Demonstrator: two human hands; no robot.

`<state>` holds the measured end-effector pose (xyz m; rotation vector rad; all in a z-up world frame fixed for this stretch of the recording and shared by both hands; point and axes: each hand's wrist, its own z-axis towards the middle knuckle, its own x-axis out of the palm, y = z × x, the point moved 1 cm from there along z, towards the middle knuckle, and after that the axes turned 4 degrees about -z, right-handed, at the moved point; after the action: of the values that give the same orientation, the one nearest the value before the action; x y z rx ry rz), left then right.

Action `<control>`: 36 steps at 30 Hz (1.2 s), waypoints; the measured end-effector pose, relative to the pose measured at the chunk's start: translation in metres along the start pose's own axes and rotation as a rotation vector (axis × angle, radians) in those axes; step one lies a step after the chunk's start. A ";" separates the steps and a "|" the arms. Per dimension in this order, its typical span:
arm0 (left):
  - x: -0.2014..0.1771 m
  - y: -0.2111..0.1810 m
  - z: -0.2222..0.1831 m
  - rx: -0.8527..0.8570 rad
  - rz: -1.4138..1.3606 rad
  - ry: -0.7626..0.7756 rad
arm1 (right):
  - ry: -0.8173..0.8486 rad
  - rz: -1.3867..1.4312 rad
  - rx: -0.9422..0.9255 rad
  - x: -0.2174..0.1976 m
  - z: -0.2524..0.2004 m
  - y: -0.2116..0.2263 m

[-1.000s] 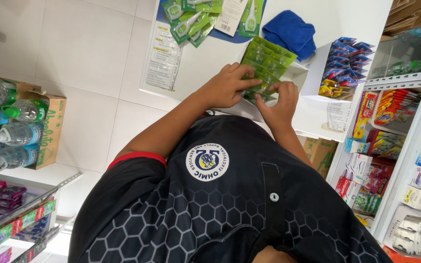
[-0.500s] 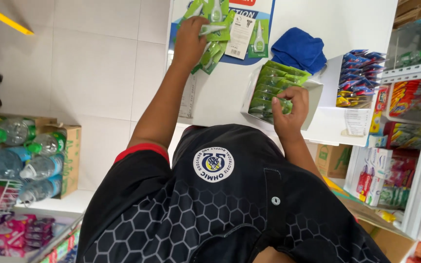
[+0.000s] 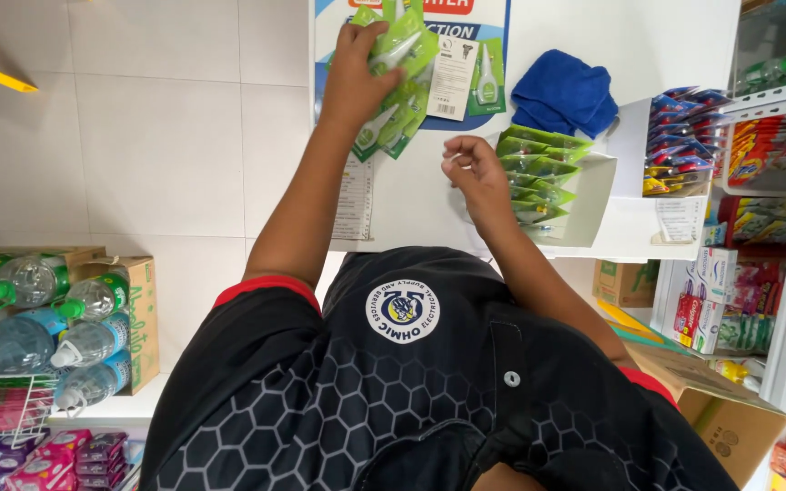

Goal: Organizing and placing small packaged glue tubes into a retail display box.

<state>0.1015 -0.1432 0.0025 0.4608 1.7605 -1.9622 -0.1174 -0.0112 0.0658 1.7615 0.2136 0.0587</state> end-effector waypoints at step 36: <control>0.000 0.042 -0.049 -0.157 0.353 0.111 | -0.180 0.658 0.457 0.012 0.004 -0.037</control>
<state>0.1213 -0.0982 -0.0386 0.7793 1.7432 -1.5687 -0.1088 -0.0057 0.0278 2.2125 -0.5297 0.3462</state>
